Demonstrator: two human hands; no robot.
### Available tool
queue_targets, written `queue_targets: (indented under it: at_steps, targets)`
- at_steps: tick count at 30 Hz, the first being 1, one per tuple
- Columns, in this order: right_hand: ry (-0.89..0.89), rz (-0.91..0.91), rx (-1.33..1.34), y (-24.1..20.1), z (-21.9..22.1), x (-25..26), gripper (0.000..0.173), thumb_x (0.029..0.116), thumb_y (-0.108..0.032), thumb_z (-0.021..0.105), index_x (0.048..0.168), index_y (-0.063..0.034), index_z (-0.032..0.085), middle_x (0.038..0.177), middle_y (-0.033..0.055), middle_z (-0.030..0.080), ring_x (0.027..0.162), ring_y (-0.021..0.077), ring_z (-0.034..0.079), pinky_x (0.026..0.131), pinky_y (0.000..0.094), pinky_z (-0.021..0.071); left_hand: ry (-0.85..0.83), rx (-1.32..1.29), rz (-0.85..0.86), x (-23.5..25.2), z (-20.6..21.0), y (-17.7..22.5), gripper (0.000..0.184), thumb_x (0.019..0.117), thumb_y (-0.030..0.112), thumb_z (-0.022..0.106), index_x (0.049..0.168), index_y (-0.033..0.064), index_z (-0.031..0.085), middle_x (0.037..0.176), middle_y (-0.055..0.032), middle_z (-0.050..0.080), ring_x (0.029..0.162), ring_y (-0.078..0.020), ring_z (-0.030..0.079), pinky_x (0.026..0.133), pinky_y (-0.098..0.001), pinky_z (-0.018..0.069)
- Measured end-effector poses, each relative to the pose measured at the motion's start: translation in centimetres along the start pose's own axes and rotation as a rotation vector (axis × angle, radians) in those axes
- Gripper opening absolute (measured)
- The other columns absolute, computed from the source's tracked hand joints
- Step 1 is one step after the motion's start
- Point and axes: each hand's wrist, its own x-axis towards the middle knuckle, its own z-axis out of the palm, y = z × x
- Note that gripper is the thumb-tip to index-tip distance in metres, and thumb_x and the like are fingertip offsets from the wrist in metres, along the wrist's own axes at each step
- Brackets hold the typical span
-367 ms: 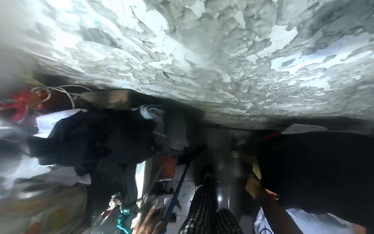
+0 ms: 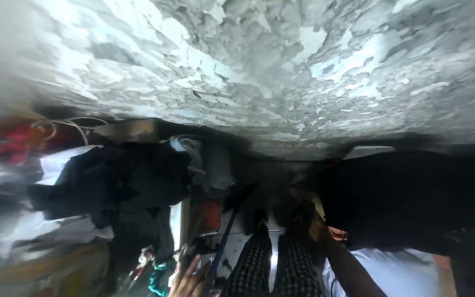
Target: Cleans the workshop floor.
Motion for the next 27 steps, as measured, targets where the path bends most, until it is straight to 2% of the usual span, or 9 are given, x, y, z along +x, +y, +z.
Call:
queue_targets:
  at_steps: [3,6,11,13,15,18,20,23,27]
  targets:
    - [-0.017,-0.205,-0.113,-2.1,-0.4,-2.7,0.040,0.1085,-0.017,0.045,0.139,0.0056,0.057,0.146,0.0302,0.052,0.140,0.0483,0.044,0.116,0.0655,0.0319,0.005,0.025,-0.015,0.2,0.0,0.2,0.051,0.1026,0.057,0.048,0.112,0.0149,0.075,0.121,-0.0088,0.074,0.136,-0.0333,0.055,0.120,-0.0534,0.0268]
    - [-0.009,-0.346,0.248,-8.1,-1.5,-6.5,0.047,0.1102,-0.034,0.045,0.132,0.0033,0.062,0.133,0.0277,0.063,0.128,0.0420,0.059,0.110,0.0585,0.0424,0.025,0.044,-0.027,0.4,0.0,0.4,0.058,0.1008,0.062,0.045,0.111,0.0133,0.076,0.122,-0.0125,0.073,0.132,-0.0386,0.058,0.116,-0.0576,0.0332]
    - [-0.570,-0.448,1.018,-18.0,-1.2,-14.4,0.068,0.1099,-0.055,0.021,0.144,-0.0027,0.048,0.118,0.0181,0.069,0.096,0.0272,0.069,0.084,0.0454,0.0553,0.032,0.163,0.028,0.4,0.4,1.2,0.062,0.1013,0.066,0.036,0.134,0.0214,0.064,0.143,-0.0137,0.061,0.139,-0.0355,0.051,0.112,-0.0581,0.0372]
    - [-0.681,-0.446,1.264,-20.5,-0.1,-16.0,0.054,0.1110,-0.050,0.026,0.138,-0.0079,0.046,0.105,0.0127,0.070,0.081,0.0228,0.070,0.070,0.0397,0.0584,0.032,0.203,0.043,0.6,0.5,2.3,0.058,0.1021,0.060,0.039,0.141,0.0216,0.059,0.146,-0.0161,0.059,0.137,-0.0372,0.053,0.110,-0.0610,0.0384]
    - [-0.635,-0.478,1.509,-21.6,0.5,-18.0,0.035,0.1128,-0.030,0.030,0.113,-0.0067,0.057,0.082,0.0046,0.069,0.067,0.0140,0.067,0.059,0.0301,0.0567,0.025,0.257,0.044,0.6,0.4,4.3,0.061,0.1026,0.057,0.039,0.148,0.0185,0.053,0.149,-0.0146,0.056,0.138,-0.0339,0.053,0.110,-0.0609,0.0369]
    - [-0.539,-0.351,1.728,-20.8,0.2,-19.6,0.022,0.1093,-0.009,0.035,0.098,-0.0040,0.054,0.072,0.0022,0.061,0.060,0.0082,0.061,0.057,0.0216,0.0542,0.062,0.295,-0.088,-1.4,-0.1,6.6,0.061,0.1035,0.061,0.033,0.150,0.0247,0.050,0.150,-0.0121,0.055,0.139,-0.0316,0.052,0.109,-0.0619,0.0346]
    - [-0.513,-0.183,1.654,-18.5,-0.5,-19.7,0.018,0.1091,-0.009,0.036,0.098,-0.0045,0.050,0.069,0.0000,0.052,0.048,0.0031,0.049,0.045,0.0148,0.0456,0.125,0.281,-0.285,-4.4,0.0,7.1,0.065,0.0996,0.065,0.041,0.145,0.0211,0.058,0.144,-0.0224,0.058,0.133,-0.0443,0.055,0.106,-0.0702,0.0355]
    - [-0.502,-0.154,1.321,-12.5,-1.2,-19.9,0.022,0.1116,-0.016,0.035,0.098,-0.0075,0.051,0.066,-0.0036,0.052,0.042,-0.0002,0.042,0.040,0.0131,0.0390,0.140,0.243,-0.538,-9.3,0.0,7.6,0.071,0.0935,0.050,0.060,0.147,0.0033,0.054,0.149,-0.0395,0.044,0.137,-0.0644,0.039,0.106,-0.0833,0.0194]
    - [-0.340,-0.180,0.981,-6.2,0.6,-22.9,0.037,0.1116,-0.026,0.044,0.145,-0.0102,0.042,0.090,0.0024,0.064,0.054,0.0050,0.053,0.048,0.0202,0.0451,0.138,0.222,-0.627,-13.6,1.4,7.6,0.076,0.0885,0.043,0.067,0.151,0.0038,0.050,0.153,-0.0400,0.038,0.140,-0.0658,0.033,0.106,-0.0848,0.0159]
